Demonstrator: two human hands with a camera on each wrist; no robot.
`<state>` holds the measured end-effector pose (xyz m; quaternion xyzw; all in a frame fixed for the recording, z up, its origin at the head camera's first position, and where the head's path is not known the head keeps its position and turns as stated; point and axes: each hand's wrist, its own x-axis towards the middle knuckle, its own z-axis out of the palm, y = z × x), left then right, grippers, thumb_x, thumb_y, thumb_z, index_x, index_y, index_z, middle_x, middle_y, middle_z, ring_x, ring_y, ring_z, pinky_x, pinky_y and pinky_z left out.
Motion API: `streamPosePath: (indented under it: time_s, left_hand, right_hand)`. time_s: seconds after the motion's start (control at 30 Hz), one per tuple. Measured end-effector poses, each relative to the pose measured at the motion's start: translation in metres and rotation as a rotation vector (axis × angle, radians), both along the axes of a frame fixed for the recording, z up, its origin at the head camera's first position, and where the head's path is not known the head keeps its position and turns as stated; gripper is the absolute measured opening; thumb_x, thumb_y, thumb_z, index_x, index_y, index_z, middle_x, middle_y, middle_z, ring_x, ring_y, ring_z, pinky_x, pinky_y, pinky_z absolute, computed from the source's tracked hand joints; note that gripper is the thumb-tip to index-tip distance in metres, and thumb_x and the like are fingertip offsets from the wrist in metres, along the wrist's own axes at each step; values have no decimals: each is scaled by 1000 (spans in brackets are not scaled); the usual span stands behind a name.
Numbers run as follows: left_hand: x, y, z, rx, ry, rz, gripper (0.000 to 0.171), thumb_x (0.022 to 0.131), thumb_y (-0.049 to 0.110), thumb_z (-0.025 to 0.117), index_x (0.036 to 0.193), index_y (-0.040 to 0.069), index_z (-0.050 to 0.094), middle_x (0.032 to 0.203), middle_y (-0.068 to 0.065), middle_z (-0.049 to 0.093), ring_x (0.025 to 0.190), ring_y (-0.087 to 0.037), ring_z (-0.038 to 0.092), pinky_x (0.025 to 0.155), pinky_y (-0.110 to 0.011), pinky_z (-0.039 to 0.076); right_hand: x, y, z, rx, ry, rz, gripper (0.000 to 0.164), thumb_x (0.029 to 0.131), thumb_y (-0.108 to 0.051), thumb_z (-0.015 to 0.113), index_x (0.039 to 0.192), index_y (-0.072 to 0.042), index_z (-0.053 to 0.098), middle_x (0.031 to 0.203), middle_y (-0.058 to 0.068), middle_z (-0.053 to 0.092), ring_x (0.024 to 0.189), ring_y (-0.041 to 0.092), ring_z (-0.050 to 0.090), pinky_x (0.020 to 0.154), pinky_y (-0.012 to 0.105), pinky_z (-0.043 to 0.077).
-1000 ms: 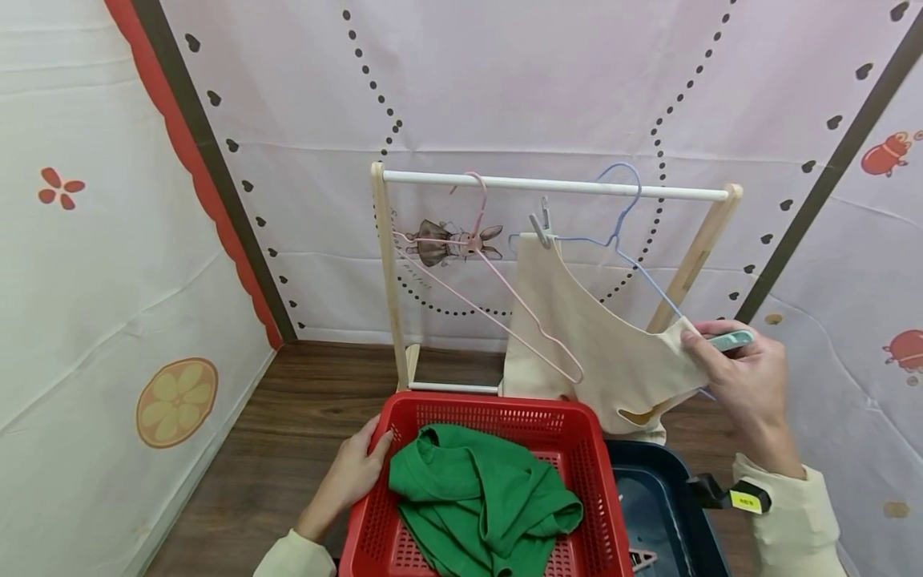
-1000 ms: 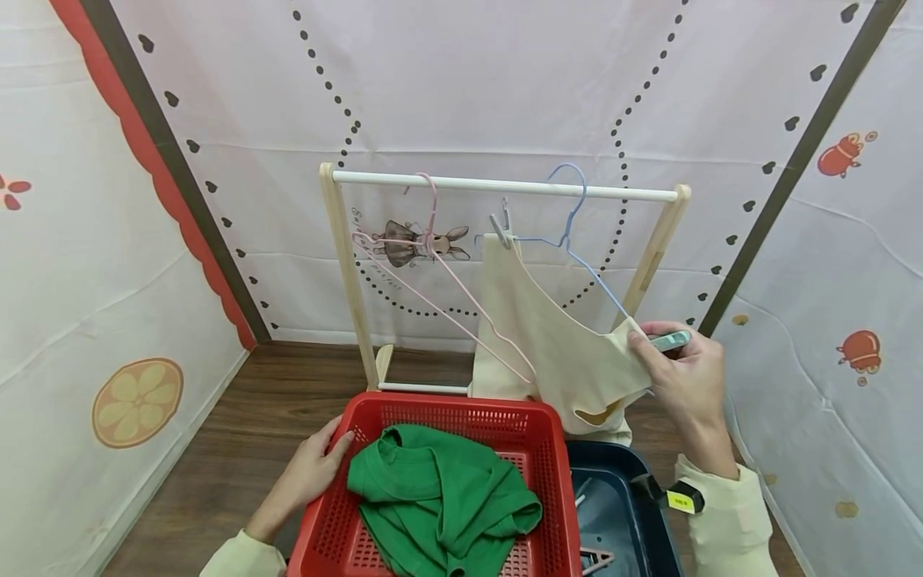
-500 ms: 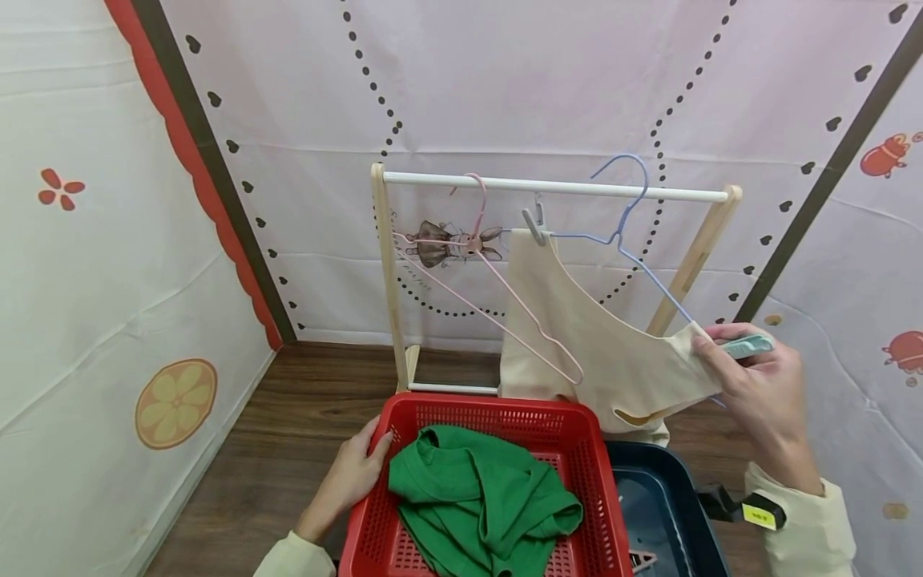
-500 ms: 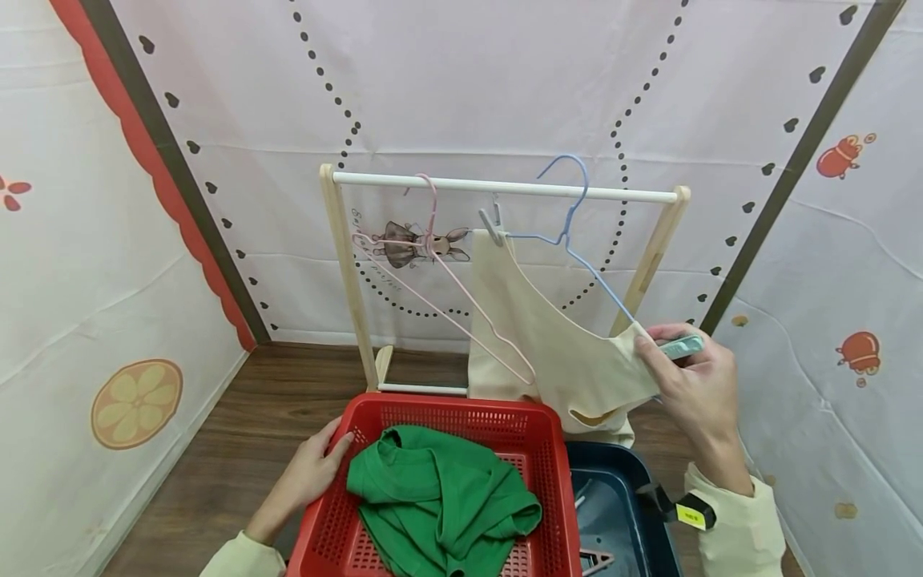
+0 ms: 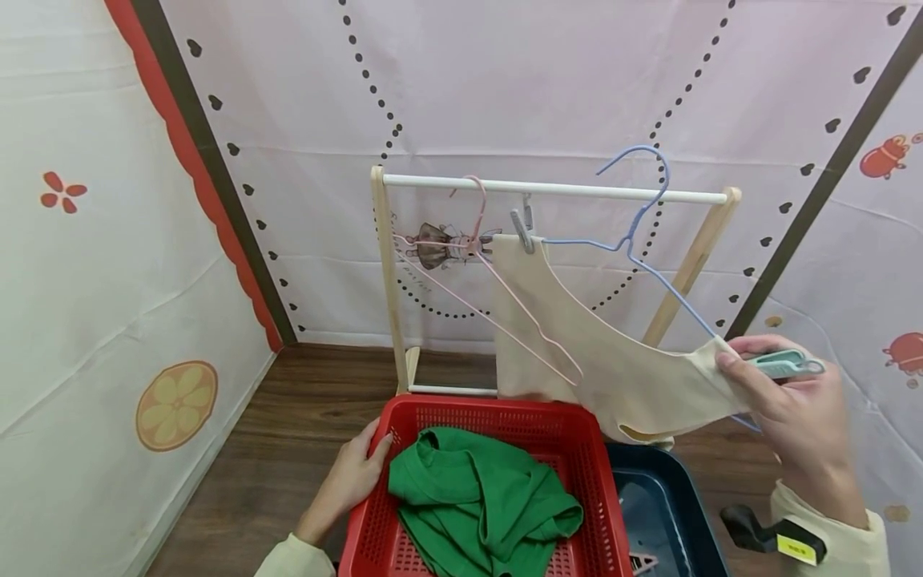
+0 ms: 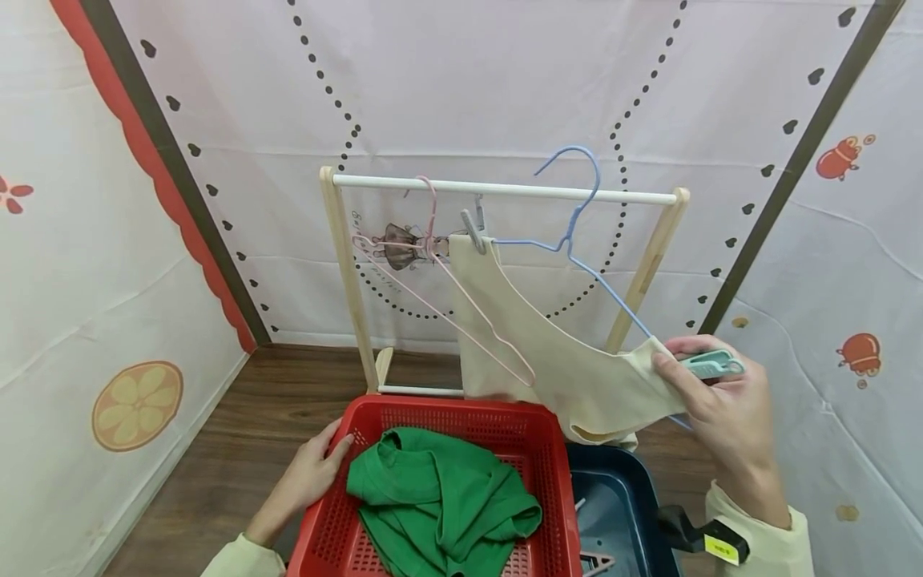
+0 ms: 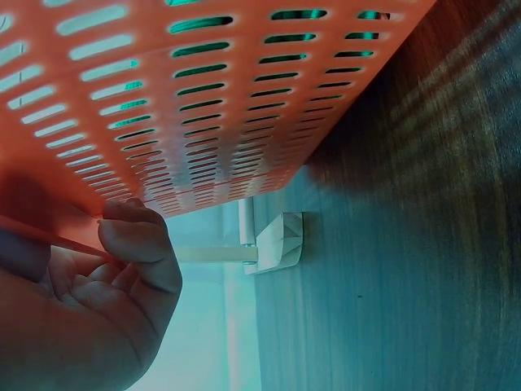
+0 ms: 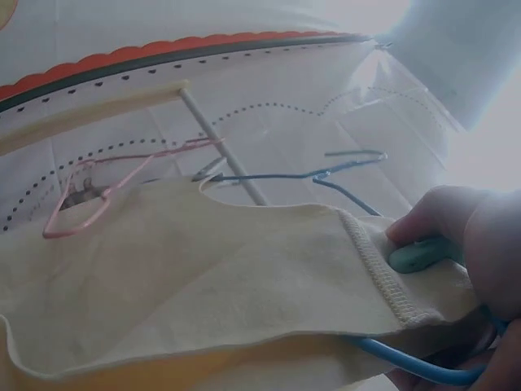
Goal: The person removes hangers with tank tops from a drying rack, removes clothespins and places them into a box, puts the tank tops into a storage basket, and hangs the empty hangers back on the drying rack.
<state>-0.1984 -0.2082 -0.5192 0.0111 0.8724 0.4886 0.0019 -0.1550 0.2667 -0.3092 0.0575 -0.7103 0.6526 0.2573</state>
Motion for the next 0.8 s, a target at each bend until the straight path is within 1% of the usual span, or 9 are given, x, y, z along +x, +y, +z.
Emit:
streamPosePath:
  time_s: [0.13, 0.23, 0.3, 0.47, 0.57, 0.63, 0.7, 0.77, 0.8]
  left_hand:
    - [1, 1, 1, 11, -3, -1, 45, 103, 18, 54, 146, 9, 45, 96, -15, 68, 59, -15, 66, 52, -29, 56]
    - [1, 1, 1, 7, 1, 0, 45, 103, 17, 54, 146, 8, 45, 98, -16, 68, 60, -15, 66, 54, -29, 56]
    - [1, 2, 1, -3, 8, 3, 45, 103, 17, 55, 146, 7, 45, 103, -17, 68, 62, -15, 66, 55, -29, 56]
    - [1, 1, 0, -14, 12, 9, 45, 102, 16, 54, 146, 6, 45, 103, -17, 68, 62, -15, 65, 56, -29, 56]
    - [1, 1, 1, -18, 21, 9, 44, 102, 16, 54, 145, 6, 46, 102, -16, 68, 63, -14, 65, 57, -28, 56]
    - [2, 1, 1, -14, 21, 8, 45, 102, 16, 54, 145, 6, 46, 103, -17, 69, 63, -14, 65, 56, -28, 56]
    - [2, 1, 1, -7, 16, 8, 45, 102, 16, 54, 146, 6, 46, 104, -18, 68, 63, -15, 66, 55, -29, 56]
    - [2, 1, 1, 2, 9, 6, 46, 102, 16, 54, 146, 6, 45, 104, -18, 68, 62, -15, 67, 54, -29, 56]
    - [2, 1, 1, 8, 4, 5, 46, 103, 16, 54, 146, 7, 45, 103, -18, 68, 62, -16, 67, 53, -30, 56]
  right_hand:
    - [8, 2, 3, -76, 35, 36, 16, 83, 13, 71, 96, 5, 69, 79, 4, 74, 63, 9, 69, 58, 18, 54]
    - [13, 4, 5, -120, 61, 74, 18, 83, 17, 68, 97, 6, 68, 80, 6, 74, 63, 10, 70, 59, 20, 55]
    - [15, 5, 7, -151, 61, 103, 18, 84, 18, 66, 98, 7, 68, 80, 7, 74, 63, 11, 70, 58, 21, 56]
    - [20, 7, 10, -189, 65, 134, 18, 85, 20, 63, 97, 7, 67, 79, 7, 74, 60, 10, 69, 52, 19, 53]
    - [22, 8, 11, -190, 75, 150, 18, 86, 20, 61, 98, 8, 66, 79, 8, 74, 59, 9, 69, 49, 19, 52]
    - [23, 8, 12, -203, 76, 168, 19, 86, 21, 59, 98, 9, 66, 78, 8, 74, 55, 9, 66, 39, 15, 43]
    - [25, 9, 12, -223, 75, 204, 21, 87, 23, 56, 99, 8, 66, 77, 8, 74, 52, 8, 63, 31, 16, 28]
    - [27, 11, 13, -221, 64, 221, 23, 89, 22, 54, 100, 6, 66, 75, 7, 73, 47, 6, 59, 31, 26, 10]
    - [28, 12, 14, -222, 56, 233, 24, 89, 22, 53, 100, 5, 66, 74, 6, 73, 45, 5, 57, 33, 30, 5]
